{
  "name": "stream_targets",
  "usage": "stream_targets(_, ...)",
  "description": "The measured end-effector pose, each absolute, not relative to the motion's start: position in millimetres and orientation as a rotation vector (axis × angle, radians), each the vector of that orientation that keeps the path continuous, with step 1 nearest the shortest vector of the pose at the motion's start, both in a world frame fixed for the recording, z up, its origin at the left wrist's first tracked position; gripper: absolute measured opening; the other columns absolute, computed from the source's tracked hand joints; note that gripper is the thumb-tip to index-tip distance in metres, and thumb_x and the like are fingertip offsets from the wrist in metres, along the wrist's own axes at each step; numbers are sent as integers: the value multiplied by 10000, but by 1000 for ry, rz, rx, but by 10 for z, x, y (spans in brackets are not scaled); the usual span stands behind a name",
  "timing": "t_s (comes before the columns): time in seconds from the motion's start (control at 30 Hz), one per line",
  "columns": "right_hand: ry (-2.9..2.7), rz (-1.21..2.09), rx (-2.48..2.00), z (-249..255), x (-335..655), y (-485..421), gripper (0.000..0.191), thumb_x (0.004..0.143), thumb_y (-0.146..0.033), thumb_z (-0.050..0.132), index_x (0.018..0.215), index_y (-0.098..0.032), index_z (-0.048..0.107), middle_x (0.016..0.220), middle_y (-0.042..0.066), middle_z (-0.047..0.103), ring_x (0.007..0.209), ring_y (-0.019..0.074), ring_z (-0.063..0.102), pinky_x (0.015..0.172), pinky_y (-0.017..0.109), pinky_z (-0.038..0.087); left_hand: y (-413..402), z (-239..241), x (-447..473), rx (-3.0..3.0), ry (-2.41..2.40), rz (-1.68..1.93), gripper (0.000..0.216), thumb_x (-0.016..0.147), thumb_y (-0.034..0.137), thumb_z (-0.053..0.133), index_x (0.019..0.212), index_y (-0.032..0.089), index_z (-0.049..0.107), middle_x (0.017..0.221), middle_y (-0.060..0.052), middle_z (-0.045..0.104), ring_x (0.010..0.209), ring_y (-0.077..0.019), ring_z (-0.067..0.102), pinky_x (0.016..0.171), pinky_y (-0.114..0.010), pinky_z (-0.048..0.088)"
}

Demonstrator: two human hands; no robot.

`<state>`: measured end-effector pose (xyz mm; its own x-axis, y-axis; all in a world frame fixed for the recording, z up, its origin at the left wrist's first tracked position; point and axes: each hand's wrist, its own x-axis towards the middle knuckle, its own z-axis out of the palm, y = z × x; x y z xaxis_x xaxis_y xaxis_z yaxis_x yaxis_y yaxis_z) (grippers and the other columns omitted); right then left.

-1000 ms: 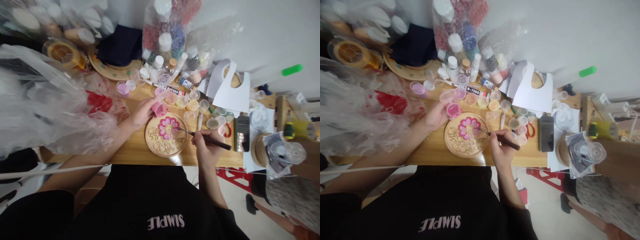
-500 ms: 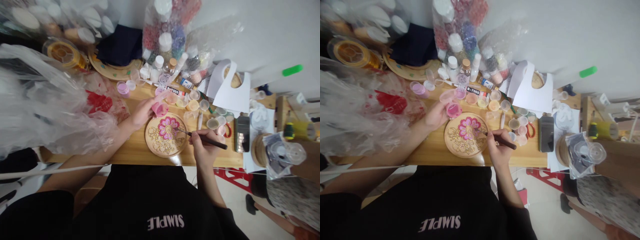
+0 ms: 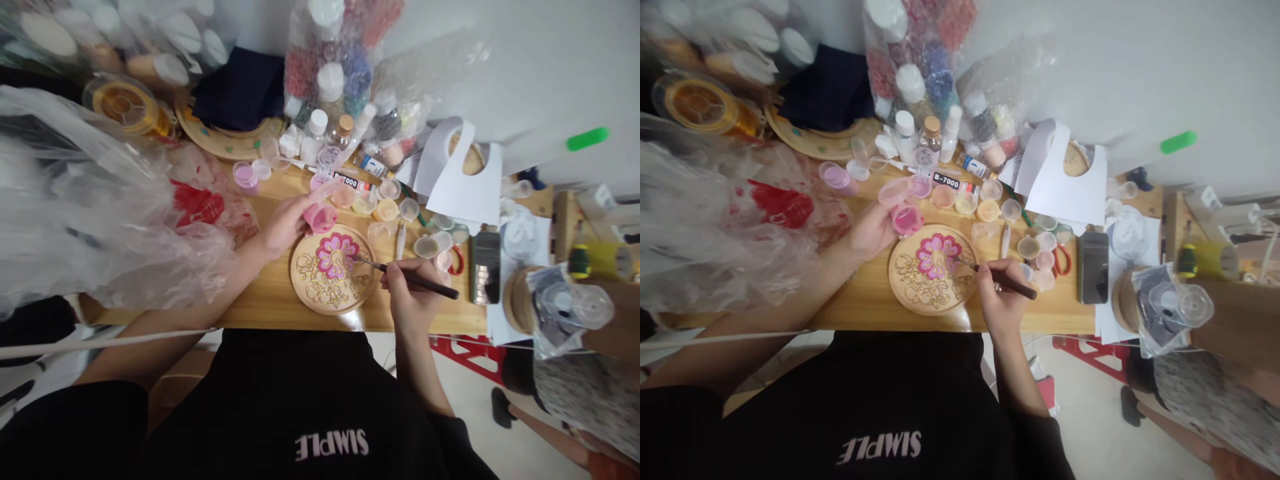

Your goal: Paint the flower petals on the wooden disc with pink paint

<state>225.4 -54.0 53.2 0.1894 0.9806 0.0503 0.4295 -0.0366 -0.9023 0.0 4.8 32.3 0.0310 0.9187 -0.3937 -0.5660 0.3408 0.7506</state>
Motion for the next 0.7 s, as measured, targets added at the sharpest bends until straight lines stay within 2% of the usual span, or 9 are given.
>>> stream_targets(0.33,-1387,804,-1596,561,2227,-532,235,835,-400,770,730,-226,652,586,-35,644,512,138,594,512,278,494,43,307,0,471,982,1201,493,1056,352,610,605,163,552,497,24,505,408,-64,447,413,-174,341)
stream_targets(0.53,-1366,826,-1556,561,2218,-527,143,807,-290,768,718,-222,679,581,-41,656,503,126,599,508,257,491,35,269,-17,503,986,1211,487,1059,301,579,594,157,574,522,12,520,446,-70,486,429,-171,360)
stream_targets(0.7,-1360,828,-1567,569,2208,-528,131,798,-283,765,713,-223,685,582,-37,666,508,128,609,510,255,499,37,232,-29,515,969,1192,459,1045,262,565,601,151,584,543,-2,560,469,-73,511,449,-174,368)
